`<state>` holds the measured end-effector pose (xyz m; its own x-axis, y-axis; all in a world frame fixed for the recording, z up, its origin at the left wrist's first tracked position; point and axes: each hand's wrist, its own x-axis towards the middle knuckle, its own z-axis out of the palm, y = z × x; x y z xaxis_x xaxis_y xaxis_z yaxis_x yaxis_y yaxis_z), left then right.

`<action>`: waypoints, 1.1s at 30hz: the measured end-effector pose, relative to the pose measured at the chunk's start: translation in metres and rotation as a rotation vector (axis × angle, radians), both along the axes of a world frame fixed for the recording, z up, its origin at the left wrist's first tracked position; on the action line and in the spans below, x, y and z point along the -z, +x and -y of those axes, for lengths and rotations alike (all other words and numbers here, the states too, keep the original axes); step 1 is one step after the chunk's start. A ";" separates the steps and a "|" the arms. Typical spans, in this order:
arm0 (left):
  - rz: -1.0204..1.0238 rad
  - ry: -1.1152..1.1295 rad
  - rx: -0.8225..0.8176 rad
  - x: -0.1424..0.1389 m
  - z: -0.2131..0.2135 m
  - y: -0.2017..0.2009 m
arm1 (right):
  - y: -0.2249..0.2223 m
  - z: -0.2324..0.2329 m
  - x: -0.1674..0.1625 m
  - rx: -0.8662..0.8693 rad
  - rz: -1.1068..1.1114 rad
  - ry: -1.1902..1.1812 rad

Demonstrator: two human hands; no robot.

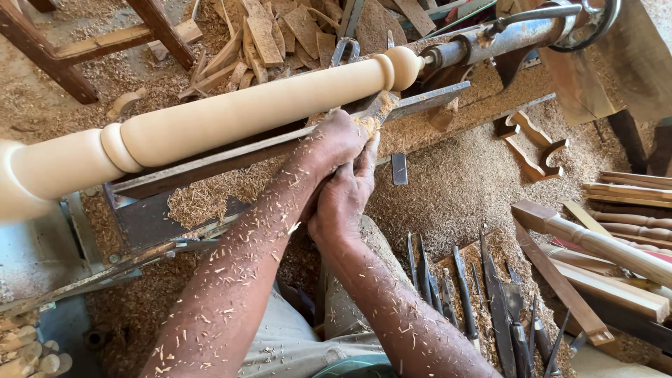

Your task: The person shapes a spinning wooden piece on a lathe using various chisels and measures the diameter with a caliper.

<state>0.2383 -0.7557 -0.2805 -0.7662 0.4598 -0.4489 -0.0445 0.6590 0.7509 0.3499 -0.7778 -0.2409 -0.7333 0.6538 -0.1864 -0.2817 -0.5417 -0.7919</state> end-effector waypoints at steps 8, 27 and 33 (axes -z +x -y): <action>0.108 0.019 -0.093 -0.008 -0.008 0.016 | 0.018 -0.026 0.004 -0.126 0.033 0.004; 0.127 0.237 -0.382 0.003 -0.051 0.056 | 0.056 -0.128 -0.026 -0.550 0.347 0.098; 0.111 0.491 -0.538 0.023 -0.066 0.066 | 0.056 -0.180 -0.029 -0.773 0.383 0.096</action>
